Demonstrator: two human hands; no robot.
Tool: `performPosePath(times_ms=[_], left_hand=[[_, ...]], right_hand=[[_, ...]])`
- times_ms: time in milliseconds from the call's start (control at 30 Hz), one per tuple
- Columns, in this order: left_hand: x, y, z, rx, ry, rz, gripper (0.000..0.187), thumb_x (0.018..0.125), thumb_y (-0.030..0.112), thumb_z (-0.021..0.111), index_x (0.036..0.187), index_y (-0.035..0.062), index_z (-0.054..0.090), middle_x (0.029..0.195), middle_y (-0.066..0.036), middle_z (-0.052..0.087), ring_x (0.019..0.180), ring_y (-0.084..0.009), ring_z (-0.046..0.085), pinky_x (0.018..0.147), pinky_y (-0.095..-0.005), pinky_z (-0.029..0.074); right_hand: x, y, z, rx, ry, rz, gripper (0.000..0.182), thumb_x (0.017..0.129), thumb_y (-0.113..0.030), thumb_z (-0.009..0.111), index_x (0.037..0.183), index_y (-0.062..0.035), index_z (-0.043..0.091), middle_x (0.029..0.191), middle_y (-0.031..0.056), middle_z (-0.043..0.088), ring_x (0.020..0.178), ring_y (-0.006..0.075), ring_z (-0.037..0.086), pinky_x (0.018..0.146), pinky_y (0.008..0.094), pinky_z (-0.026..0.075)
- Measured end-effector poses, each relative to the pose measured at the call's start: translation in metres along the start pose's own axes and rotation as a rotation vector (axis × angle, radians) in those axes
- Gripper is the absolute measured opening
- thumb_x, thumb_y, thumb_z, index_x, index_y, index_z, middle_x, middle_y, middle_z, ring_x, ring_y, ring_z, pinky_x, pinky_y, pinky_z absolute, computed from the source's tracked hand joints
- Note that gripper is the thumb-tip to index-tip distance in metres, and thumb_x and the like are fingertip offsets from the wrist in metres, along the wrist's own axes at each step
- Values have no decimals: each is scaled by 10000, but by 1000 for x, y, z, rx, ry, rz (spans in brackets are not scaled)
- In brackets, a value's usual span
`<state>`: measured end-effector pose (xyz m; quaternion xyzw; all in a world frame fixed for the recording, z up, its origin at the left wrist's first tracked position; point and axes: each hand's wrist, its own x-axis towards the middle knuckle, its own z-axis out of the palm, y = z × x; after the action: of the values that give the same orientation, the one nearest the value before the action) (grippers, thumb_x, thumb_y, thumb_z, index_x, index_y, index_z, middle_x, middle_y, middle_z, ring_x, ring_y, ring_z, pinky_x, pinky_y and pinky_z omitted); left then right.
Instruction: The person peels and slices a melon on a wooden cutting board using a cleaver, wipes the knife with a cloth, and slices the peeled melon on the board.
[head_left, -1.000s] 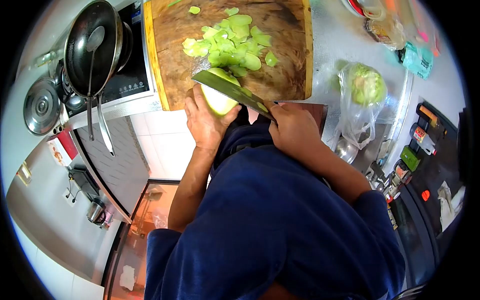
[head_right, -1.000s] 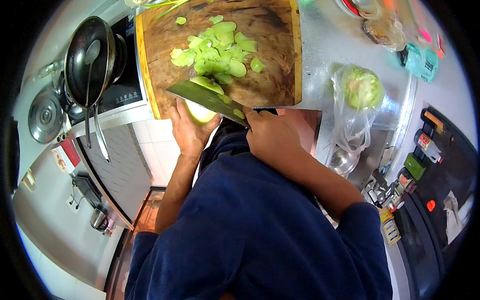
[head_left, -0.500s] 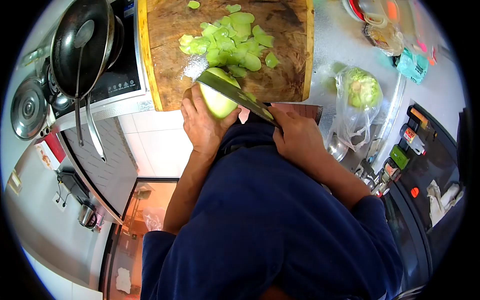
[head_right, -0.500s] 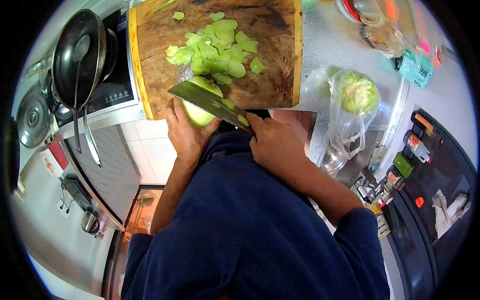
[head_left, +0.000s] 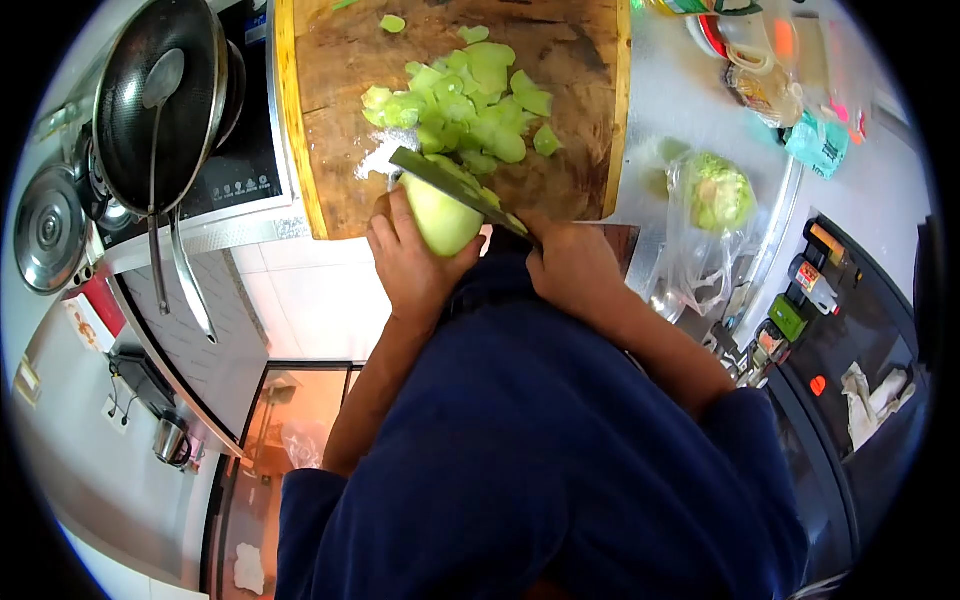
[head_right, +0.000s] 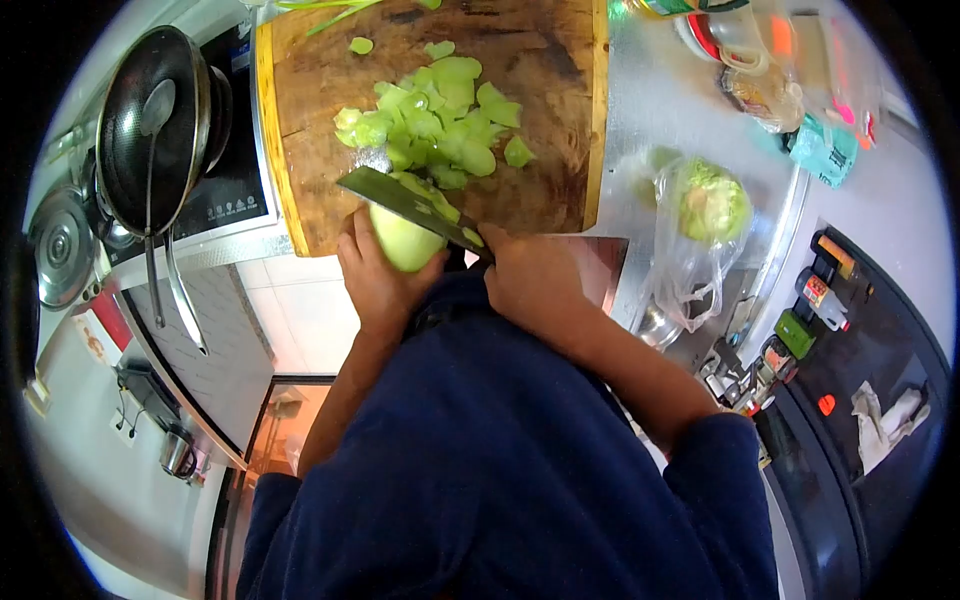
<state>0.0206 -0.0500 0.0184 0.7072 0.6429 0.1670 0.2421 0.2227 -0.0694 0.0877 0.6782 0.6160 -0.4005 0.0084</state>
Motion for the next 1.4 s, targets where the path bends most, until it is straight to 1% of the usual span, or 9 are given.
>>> performPosePath(times_ms=[467,533,933,1000,1033,1133,1200,1267,1400], left_hand=[[4,-13,-12,-79,-118,-72,1092,594,345,976,1451,-6,397,1290,-248,496,1197,-455,536,1013,-496,496],[-2,-10,-12,-71,-113,-66,1109,596,359,974,1461,-10,386,1326,-248,480,1220,-452,520,1037,-493,482],[23,-22,-19,-94,-133,-7,888,636,381,938,1284,-54,516,1143,-273,576,1102,-449,593,933,-506,526],[26,-31,-16,-148,-162,-20,882,638,403,935,1274,-53,528,1156,-276,573,1093,-463,593,934,-509,524],[31,-26,-22,-186,-164,35,874,639,416,933,1267,-45,538,1186,-279,573,1090,-485,589,927,-509,525],[19,-49,-12,-205,-113,143,985,637,417,937,1407,-7,493,1264,-289,561,1182,-490,553,995,-528,493],[24,-48,-15,-237,-166,35,965,679,377,918,1453,10,475,1367,-274,547,1273,-431,543,1044,-496,481],[29,-67,-20,-434,-314,-91,935,696,350,911,1453,2,487,1380,-263,543,1284,-412,531,1084,-476,458],[24,-84,-29,-406,-239,-121,945,716,416,884,1475,16,488,1343,-242,540,1305,-393,484,1135,-469,406]], right_hand=[[22,-3,6,-47,-5,-89,281,789,-118,612,1009,3,737,874,290,723,833,468,720,820,547,571],[15,-7,6,-6,-16,-1,344,836,-281,719,955,41,733,842,303,697,864,491,692,810,553,548],[46,12,25,-31,109,-128,193,787,-134,646,821,29,744,870,273,729,843,446,725,788,493,586],[55,7,25,1,64,-42,195,795,-144,655,804,32,739,869,284,730,826,423,738,769,469,595],[65,-4,11,73,-215,18,219,813,-164,661,779,40,732,867,289,732,815,399,750,753,465,600],[74,-18,19,-81,-286,49,267,840,-174,648,892,69,747,979,255,750,939,380,748,808,430,601],[76,23,50,-20,137,-154,264,814,-147,654,936,71,738,889,271,738,835,417,748,808,440,601],[64,30,29,260,-272,76,345,836,-203,647,1087,12,744,976,304,706,952,446,698,848,505,547],[54,34,31,160,196,-81,277,859,-209,595,975,12,714,917,274,722,894,436,709,810,532,552]])
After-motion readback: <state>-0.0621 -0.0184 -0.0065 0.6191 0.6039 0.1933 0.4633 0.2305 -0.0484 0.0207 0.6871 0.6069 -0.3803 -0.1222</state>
